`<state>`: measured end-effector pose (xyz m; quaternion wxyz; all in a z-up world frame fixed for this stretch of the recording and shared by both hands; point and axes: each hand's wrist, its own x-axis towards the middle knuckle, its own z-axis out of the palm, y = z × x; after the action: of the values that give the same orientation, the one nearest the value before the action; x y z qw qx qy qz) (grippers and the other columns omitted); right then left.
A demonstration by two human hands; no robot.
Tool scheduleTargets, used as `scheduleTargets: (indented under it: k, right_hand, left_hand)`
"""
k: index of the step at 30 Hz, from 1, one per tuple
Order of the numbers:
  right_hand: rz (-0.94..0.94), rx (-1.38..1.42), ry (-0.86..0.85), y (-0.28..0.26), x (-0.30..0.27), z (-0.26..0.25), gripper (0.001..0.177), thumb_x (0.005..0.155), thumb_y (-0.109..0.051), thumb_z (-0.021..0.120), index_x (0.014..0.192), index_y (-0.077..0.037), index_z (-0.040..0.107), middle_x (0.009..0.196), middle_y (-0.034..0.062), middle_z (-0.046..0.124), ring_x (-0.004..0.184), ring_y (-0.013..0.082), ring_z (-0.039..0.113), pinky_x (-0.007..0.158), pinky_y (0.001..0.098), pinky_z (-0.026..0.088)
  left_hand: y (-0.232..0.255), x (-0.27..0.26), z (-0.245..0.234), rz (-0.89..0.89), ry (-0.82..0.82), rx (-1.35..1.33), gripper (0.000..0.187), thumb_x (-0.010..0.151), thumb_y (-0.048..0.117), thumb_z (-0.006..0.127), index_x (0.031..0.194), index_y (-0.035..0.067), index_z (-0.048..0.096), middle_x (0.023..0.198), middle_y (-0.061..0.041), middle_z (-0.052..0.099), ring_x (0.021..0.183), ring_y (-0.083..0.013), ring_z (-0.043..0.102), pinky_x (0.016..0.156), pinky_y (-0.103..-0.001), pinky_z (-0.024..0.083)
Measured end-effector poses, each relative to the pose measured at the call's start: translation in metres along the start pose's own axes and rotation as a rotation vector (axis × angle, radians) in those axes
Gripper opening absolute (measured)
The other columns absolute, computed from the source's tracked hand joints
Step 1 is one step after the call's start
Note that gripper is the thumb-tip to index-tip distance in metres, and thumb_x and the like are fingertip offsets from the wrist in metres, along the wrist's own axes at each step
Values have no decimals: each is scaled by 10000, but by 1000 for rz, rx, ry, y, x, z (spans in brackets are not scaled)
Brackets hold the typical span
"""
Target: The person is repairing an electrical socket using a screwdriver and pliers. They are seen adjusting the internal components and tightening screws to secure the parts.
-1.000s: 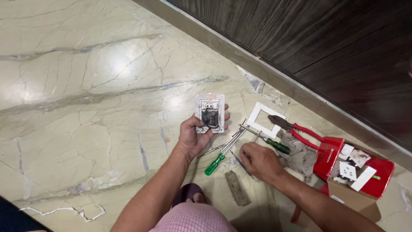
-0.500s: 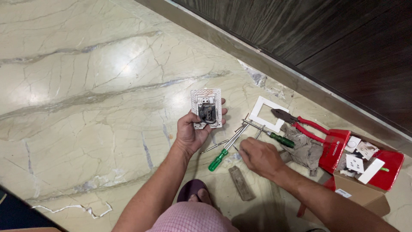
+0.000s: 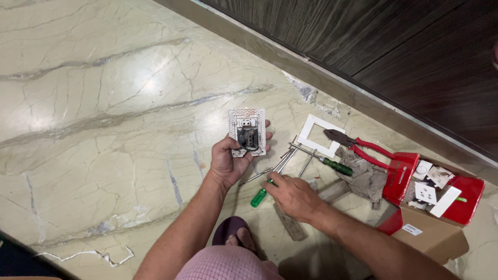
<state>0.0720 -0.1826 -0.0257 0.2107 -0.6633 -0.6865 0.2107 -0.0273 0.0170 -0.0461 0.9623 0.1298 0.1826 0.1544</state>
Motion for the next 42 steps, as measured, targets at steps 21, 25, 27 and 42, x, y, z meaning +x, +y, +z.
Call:
scheduleTargets:
  k: [21,25,27,42]
  right_hand:
    - [-21,-259,-16,12,42,12,114,812,-120,631,925,-108,643,984,98,635,960,262,677,848,397,560]
    - [-38,-355,-80,8,41,18,134,810,-164,621,927,-102,642,969,81,650,949,244,657,791,386,533]
    - [-37,-396,-92,6,39,14,141,807,-171,628,930,-103,634,944,79,642,936,237,650,777,381,527]
    - [306,-247,-51,100,-48,-79,235,819,-263,671,911,-63,590,782,141,683,754,339,690,693,486,558]
  left_hand:
    - [1,0,-7,9,-5,26,791,721,98,454,1489,-89,423,1496,-293,513,1322,-442,552,1118,-546,467]
    - [-7,2,-30,69,144,126,689,751,73,456,1433,-21,481,1333,-212,617,1201,-327,629,1079,-424,505]
    - [-11,5,-48,108,260,236,597,825,62,457,1417,15,510,1220,-129,651,1071,-241,629,981,-379,514]
    - [6,3,-38,262,581,1760,313,836,174,705,1099,7,677,1044,-226,679,949,-394,651,835,-466,508]
